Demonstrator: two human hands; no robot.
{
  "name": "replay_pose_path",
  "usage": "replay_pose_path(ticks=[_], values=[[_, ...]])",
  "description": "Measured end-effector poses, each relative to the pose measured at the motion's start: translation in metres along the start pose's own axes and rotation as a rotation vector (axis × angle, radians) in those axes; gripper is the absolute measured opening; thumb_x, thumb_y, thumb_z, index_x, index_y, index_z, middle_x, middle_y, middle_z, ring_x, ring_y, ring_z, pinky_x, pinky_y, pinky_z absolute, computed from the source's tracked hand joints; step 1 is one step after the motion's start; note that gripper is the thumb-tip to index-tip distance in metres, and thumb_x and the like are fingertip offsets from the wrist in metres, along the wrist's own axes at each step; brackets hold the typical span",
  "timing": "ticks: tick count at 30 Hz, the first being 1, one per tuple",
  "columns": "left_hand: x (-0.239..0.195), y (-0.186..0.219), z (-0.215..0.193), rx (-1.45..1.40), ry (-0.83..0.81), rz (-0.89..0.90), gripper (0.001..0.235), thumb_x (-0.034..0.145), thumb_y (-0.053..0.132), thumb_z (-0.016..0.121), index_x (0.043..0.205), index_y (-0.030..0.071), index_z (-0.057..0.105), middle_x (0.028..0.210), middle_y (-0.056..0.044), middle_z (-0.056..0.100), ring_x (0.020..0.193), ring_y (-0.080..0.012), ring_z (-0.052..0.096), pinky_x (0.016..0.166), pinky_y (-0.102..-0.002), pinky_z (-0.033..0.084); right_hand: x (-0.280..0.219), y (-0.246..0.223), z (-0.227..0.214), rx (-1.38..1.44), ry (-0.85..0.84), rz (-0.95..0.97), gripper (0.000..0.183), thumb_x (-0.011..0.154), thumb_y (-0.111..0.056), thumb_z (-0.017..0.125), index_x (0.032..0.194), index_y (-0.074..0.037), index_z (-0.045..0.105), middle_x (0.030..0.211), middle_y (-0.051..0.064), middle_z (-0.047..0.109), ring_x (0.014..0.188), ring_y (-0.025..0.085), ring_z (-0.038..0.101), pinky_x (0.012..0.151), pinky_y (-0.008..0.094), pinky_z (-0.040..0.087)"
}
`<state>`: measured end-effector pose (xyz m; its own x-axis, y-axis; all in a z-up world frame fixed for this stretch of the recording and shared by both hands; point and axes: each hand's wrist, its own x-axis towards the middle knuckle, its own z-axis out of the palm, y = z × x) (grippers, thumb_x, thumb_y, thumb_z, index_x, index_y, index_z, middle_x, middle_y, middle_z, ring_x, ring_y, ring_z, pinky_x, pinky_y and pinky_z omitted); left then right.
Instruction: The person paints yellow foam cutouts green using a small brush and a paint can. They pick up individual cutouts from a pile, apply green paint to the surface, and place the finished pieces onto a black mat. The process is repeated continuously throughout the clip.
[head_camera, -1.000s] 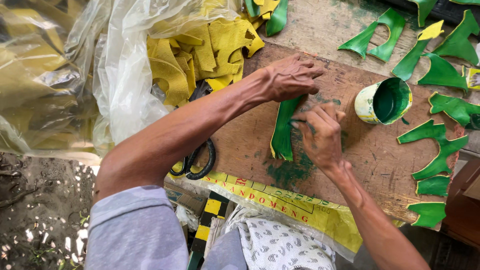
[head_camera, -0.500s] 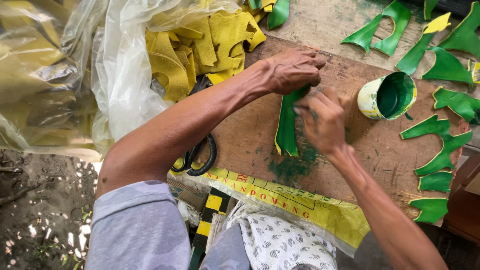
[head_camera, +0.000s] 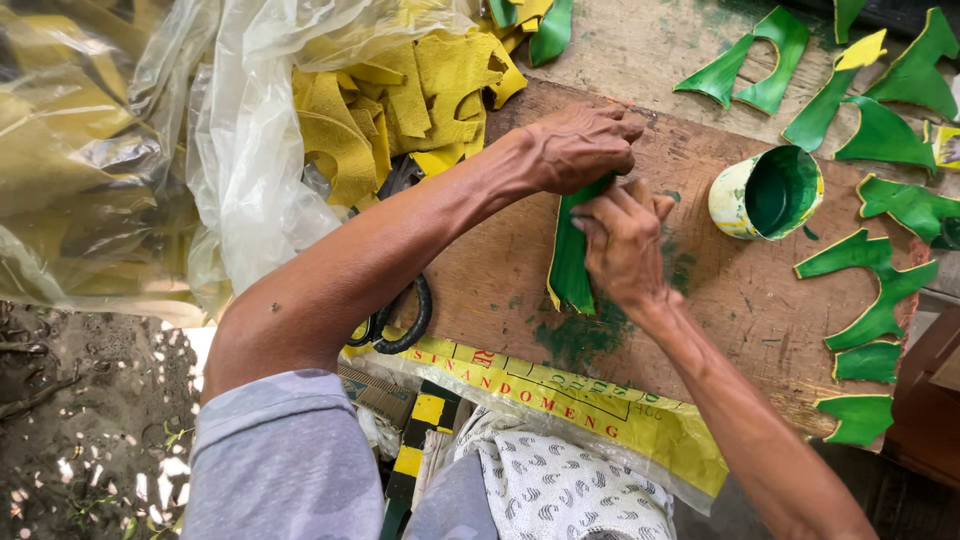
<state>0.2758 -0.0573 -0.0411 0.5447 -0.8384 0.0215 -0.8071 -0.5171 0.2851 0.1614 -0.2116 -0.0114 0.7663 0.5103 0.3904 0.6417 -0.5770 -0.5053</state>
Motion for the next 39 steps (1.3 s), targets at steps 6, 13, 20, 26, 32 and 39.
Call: replay_pose_path(ticks=[6, 13, 20, 26, 32, 39], values=[[0.002, -0.002, 0.001, -0.006, -0.062, -0.020, 0.014, 0.090, 0.011, 0.066, 0.077, 0.005, 0.066, 0.107, -0.014, 0.056, 0.099, -0.0312, 0.058, 0.073, -0.044, 0.054, -0.050, -0.027, -0.006, 0.084, -0.107, 0.008, 0.010, 0.091, -0.002, 0.064, 0.088, -0.009, 0.070, 0.083, 0.009, 0.064, 0.086, 0.026, 0.055, 0.085, 0.043, 0.035], [0.003, 0.003, -0.007, -0.009, -0.114, -0.049, 0.018, 0.087, 0.017, 0.068, 0.074, 0.005, 0.065, 0.104, -0.014, 0.055, 0.098, -0.0295, 0.057, 0.079, -0.041, 0.054, -0.007, 0.016, 0.008, -0.020, -0.016, 0.024, 0.005, 0.096, -0.008, 0.070, 0.097, -0.009, 0.074, 0.086, 0.006, 0.070, 0.080, 0.024, 0.054, 0.080, 0.041, 0.034], [-0.001, -0.007, 0.005, 0.020, 0.051, 0.055, 0.011, 0.084, 0.013, 0.070, 0.073, 0.010, 0.069, 0.105, -0.014, 0.058, 0.099, -0.0313, 0.057, 0.084, -0.043, 0.052, -0.063, -0.031, -0.010, 0.178, -0.159, -0.095, 0.022, 0.091, 0.002, 0.062, 0.099, -0.013, 0.075, 0.084, 0.001, 0.069, 0.092, 0.021, 0.058, 0.090, 0.043, 0.036], [0.001, -0.001, 0.002, -0.053, -0.066, -0.026, 0.020, 0.091, 0.014, 0.068, 0.073, 0.005, 0.066, 0.103, -0.015, 0.059, 0.096, -0.0301, 0.059, 0.088, -0.042, 0.052, -0.003, 0.024, -0.006, 0.072, -0.071, -0.037, 0.012, 0.092, 0.000, 0.065, 0.091, -0.010, 0.072, 0.088, 0.007, 0.068, 0.093, 0.024, 0.056, 0.085, 0.041, 0.034], [-0.003, -0.009, 0.008, -0.043, 0.119, 0.090, 0.012, 0.078, 0.008, 0.071, 0.068, 0.009, 0.063, 0.098, -0.015, 0.065, 0.093, -0.0359, 0.061, 0.082, -0.047, 0.051, -0.073, -0.005, -0.025, 0.148, -0.195, -0.113, 0.031, 0.091, 0.009, 0.054, 0.082, -0.013, 0.074, 0.077, 0.004, 0.065, 0.083, 0.018, 0.055, 0.084, 0.040, 0.034], [-0.005, -0.003, 0.005, -0.055, 0.063, 0.061, 0.016, 0.080, 0.008, 0.070, 0.066, 0.011, 0.063, 0.072, -0.012, 0.063, 0.074, -0.0288, 0.061, 0.093, -0.045, 0.049, -0.031, 0.007, -0.012, 0.068, -0.089, -0.086, 0.009, 0.091, -0.004, 0.069, 0.086, -0.009, 0.074, 0.081, 0.006, 0.069, 0.086, 0.023, 0.056, 0.083, 0.038, 0.030]])
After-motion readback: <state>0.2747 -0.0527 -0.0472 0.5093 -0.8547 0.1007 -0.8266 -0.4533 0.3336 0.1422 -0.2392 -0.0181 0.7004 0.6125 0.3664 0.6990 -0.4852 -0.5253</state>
